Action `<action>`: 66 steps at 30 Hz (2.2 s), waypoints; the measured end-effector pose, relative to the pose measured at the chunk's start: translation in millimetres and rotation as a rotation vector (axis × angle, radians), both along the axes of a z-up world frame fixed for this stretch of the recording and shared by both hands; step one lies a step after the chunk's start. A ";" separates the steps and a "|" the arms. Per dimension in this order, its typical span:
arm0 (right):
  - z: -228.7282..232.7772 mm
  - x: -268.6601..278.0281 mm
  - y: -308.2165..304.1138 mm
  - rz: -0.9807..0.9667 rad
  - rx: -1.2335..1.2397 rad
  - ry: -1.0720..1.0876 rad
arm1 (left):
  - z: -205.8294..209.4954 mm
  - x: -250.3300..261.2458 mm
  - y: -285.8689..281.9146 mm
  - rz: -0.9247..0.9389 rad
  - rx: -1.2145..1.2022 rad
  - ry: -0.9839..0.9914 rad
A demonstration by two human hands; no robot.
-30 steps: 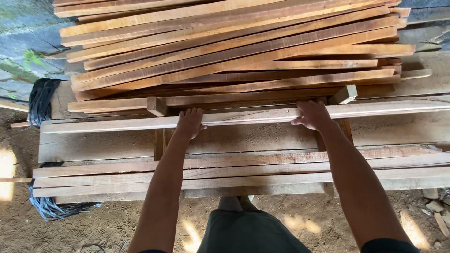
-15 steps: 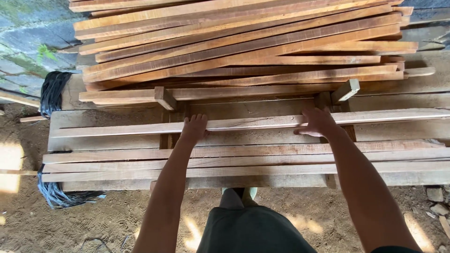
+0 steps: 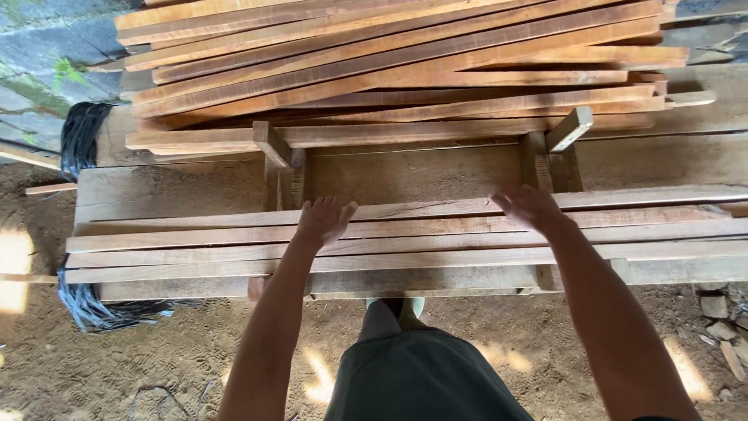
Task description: The recorder is sorting, aligning, and inspecting thin wooden planks on a workbench.
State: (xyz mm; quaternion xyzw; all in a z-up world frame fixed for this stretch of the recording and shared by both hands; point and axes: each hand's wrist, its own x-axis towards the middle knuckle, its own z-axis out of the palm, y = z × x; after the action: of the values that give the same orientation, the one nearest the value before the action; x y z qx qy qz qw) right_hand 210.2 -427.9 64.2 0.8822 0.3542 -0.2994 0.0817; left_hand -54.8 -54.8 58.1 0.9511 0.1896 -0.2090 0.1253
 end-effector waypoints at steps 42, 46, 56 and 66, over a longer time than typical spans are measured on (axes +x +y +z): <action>-83.9 -23.9 -48.3 0.098 0.856 -0.856 | -42.0 -25.6 -44.8 0.057 0.331 -0.869; -86.1 -21.4 -46.4 0.090 0.878 -0.853 | -40.1 -23.4 -46.0 0.057 0.351 -0.879; -49.5 -63.8 -12.3 0.207 0.805 -0.715 | -49.1 -23.6 -46.6 0.045 0.365 -0.906; -26.0 -180.0 130.2 0.188 0.804 -0.564 | -54.0 -25.6 -45.2 0.066 0.338 -0.937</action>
State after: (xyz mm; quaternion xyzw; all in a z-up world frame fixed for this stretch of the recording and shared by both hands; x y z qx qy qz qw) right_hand 30.1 -297.7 38.3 0.8547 0.4837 0.1197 -0.1458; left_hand -80.4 -100.0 4.1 0.9433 0.1742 0.2784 0.0479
